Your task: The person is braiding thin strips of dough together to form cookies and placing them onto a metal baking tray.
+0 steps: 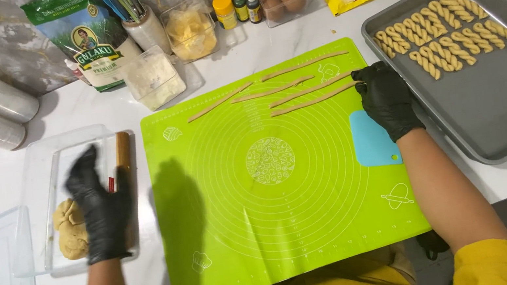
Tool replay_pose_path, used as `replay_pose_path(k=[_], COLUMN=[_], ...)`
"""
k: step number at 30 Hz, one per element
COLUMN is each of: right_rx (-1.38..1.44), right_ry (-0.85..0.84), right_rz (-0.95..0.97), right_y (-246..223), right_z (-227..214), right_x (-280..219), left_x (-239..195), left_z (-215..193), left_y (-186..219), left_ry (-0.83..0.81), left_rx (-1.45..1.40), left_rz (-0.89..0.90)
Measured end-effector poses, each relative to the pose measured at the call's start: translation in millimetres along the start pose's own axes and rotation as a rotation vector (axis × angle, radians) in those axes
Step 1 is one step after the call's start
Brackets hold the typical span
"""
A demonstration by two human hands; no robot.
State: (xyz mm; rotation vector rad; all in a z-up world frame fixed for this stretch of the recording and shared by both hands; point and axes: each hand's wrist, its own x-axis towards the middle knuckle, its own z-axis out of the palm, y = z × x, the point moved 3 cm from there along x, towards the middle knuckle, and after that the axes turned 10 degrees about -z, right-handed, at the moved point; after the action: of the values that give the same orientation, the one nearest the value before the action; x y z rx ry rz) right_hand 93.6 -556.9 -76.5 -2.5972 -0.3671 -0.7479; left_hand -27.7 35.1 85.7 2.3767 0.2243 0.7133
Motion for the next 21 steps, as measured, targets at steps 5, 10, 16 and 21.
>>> replay_pose_path(k=[5, 10, 16, 21], right_rx=[0.073, 0.076, 0.366, 0.553], right_ry=[0.029, -0.131, -0.091, -0.022], right_rz=[0.097, 0.008, 0.214, 0.285], right_y=[12, 6, -66, -137], right_z=[6, -10, -64, -105], right_x=[-1, 8, 20, 38], left_x=[-43, -58, -63, -62], left_z=[138, 252, 268, 267], left_y=[61, 95, 136, 147], left_ry=[-0.368, -0.433, -0.265, -0.433], left_rx=[-0.019, 0.091, 0.018, -0.200], left_rz=[0.089, 0.034, -0.059, -0.403])
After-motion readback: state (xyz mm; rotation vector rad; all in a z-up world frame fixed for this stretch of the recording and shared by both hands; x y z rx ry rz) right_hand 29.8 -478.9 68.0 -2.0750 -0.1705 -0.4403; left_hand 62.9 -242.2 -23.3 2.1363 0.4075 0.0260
